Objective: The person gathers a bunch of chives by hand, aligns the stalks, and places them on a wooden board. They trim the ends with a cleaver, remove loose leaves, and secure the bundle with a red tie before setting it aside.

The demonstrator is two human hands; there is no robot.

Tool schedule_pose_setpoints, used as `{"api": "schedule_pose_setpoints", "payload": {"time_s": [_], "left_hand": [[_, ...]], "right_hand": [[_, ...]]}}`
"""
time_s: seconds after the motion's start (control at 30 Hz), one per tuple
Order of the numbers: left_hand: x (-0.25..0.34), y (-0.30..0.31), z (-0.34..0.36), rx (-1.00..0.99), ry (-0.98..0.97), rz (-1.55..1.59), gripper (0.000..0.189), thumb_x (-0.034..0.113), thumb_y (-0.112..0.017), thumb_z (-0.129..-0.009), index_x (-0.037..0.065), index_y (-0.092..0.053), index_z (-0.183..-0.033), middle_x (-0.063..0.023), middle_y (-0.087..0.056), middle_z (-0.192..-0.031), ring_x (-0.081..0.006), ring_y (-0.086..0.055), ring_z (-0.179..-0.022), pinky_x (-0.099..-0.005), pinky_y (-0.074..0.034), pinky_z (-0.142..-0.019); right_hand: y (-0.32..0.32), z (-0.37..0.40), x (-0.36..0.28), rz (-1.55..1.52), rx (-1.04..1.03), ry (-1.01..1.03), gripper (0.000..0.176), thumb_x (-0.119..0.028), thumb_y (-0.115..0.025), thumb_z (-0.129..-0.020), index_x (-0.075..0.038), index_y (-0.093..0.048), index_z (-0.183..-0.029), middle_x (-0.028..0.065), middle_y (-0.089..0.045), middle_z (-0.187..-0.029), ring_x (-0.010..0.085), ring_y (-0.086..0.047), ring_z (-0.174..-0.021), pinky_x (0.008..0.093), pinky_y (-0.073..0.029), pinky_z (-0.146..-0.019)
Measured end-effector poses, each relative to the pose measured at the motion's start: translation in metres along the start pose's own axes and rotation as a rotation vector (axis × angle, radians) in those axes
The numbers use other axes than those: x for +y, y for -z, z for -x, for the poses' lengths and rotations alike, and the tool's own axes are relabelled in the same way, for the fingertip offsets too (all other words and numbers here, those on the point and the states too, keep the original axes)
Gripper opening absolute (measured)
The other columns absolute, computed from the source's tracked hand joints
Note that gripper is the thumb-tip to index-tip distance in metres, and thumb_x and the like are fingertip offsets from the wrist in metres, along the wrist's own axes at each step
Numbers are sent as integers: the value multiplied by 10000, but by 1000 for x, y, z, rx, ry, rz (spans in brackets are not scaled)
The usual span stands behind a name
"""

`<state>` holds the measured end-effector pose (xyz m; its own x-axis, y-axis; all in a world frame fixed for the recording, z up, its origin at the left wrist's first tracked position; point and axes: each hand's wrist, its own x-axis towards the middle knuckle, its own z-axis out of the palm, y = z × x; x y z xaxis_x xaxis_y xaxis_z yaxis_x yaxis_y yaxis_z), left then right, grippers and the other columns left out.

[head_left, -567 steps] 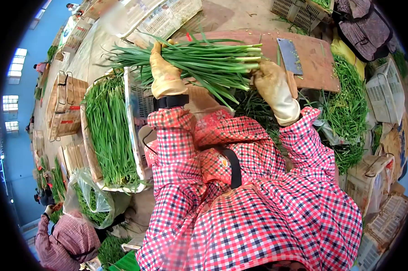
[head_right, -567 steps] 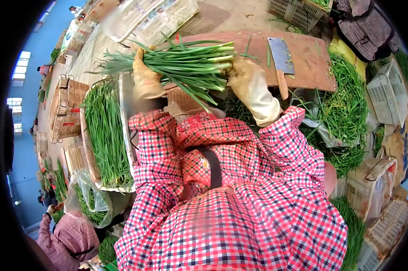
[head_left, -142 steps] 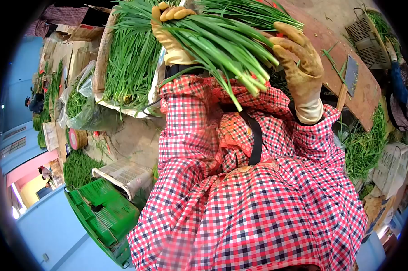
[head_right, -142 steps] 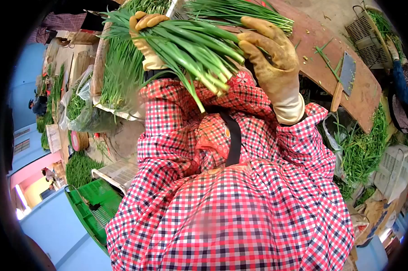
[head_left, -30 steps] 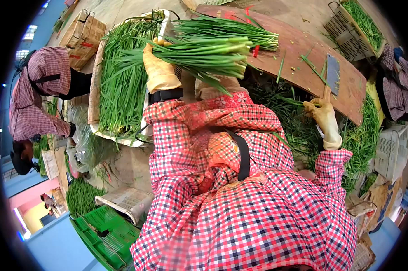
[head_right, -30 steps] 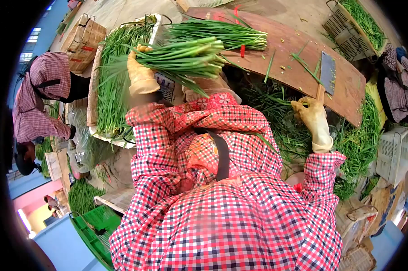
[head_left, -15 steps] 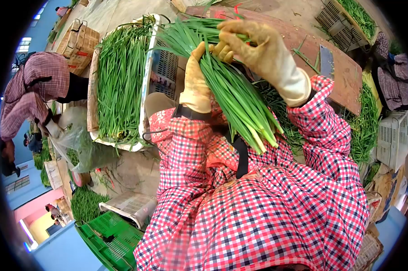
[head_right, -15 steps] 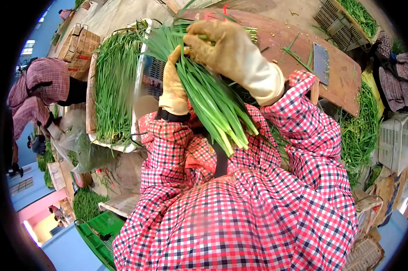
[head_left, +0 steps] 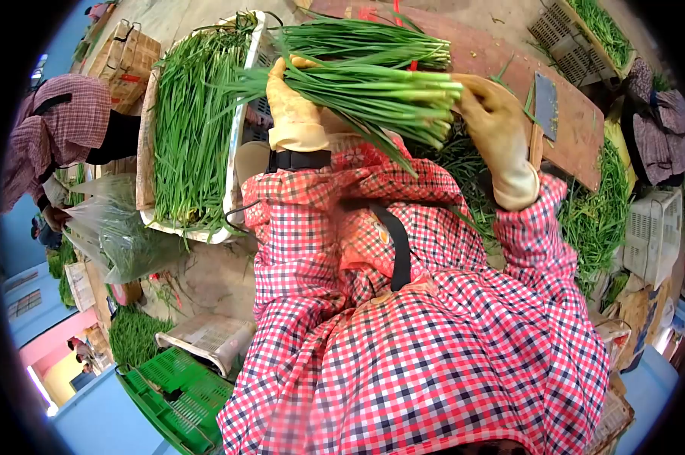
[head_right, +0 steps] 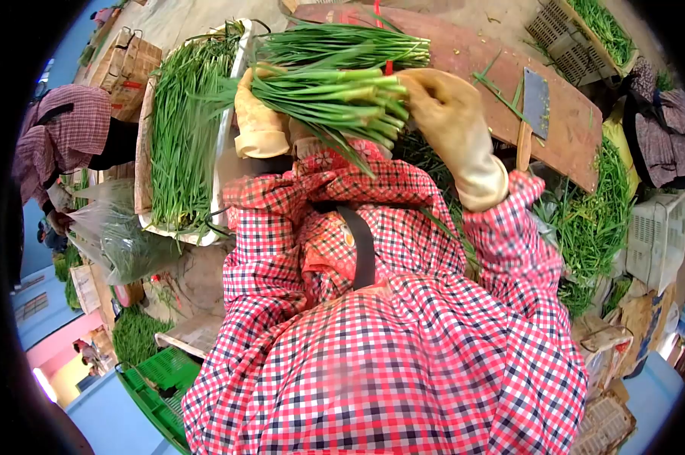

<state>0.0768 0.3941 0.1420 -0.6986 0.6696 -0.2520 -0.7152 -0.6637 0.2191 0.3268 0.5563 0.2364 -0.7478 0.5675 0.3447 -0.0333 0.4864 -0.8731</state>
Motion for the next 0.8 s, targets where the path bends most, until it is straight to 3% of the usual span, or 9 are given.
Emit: {"api": "schedule_pose_setpoints", "payload": {"time_s": [0.03,0.1,0.17,0.23,0.33,0.5,0.53,0.67,0.8], "left_hand": [[2,-2,0,58,-52,-41,261,306,-485,-967,82,-618,-950,-71,-650,-903,-220,-609,-783,-360,-518,-727],[7,-4,2,139,-111,-76,255,304,-476,-969,89,-606,-923,-69,-636,-882,-213,-600,-778,-359,-508,-713],[11,-9,2,173,-126,-59,245,295,-468,-969,93,-589,-899,-68,-621,-864,-213,-592,-784,-365,-500,-703],[13,-12,0,160,-127,84,233,275,-471,-953,76,-566,-876,-58,-593,-801,-240,-574,-758,-394,-503,-734],[5,-23,3,282,-252,-18,239,285,-488,-953,66,-553,-883,-36,-585,-755,-217,-555,-661,-383,-511,-670],[-1,-15,-1,294,-291,14,268,291,-453,-970,53,-542,-885,-47,-581,-753,-230,-545,-659,-389,-509,-671],[9,6,-1,48,-187,117,260,241,-427,-969,21,-549,-903,-102,-598,-812,-293,-559,-782,-441,-495,-791],[9,5,-4,205,-279,7,266,255,-440,-968,25,-560,-911,-108,-604,-823,-294,-565,-807,-442,-491,-801],[7,-4,-7,270,-246,61,277,283,-449,-970,39,-538,-872,-69,-586,-763,-248,-549,-678,-403,-514,-678]], "right_hand": [[13,5,-15,121,49,-9,187,-152,-640,-928,14,-714,-971,94,-724,-889,152,-669,-795,280,-523,-725],[21,12,-10,5,151,115,171,-125,-675,-906,2,-712,-1015,86,-727,-940,142,-673,-833,274,-533,-766],[16,20,-25,-97,156,56,223,-122,-700,-891,-12,-692,-1085,81,-724,-978,142,-674,-856,270,-535,-792],[5,22,-40,-216,139,-65,420,-178,-753,-861,-40,-623,-1236,75,-719,-1010,118,-668,-860,252,-540,-786],[-17,15,-31,-249,138,-125,586,-223,-790,-831,-16,-543,-1320,74,-705,-946,85,-637,-807,223,-523,-694],[-45,1,-17,-391,232,-131,584,-60,-736,-849,11,-471,-1364,71,-697,-913,82,-618,-778,223,-506,-705],[-47,-1,-15,-390,227,-107,583,-37,-724,-852,10,-461,-1371,71,-697,-910,86,-625,-786,226,-512,-725],[-44,5,-15,-432,145,-106,605,7,-710,-851,-3,-440,-1392,73,-702,-897,103,-648,-813,246,-523,-771],[-43,7,-17,-276,164,-74,605,29,-715,-839,-4,-453,-1384,69,-702,-893,99,-650,-798,241,-521,-755]]}}
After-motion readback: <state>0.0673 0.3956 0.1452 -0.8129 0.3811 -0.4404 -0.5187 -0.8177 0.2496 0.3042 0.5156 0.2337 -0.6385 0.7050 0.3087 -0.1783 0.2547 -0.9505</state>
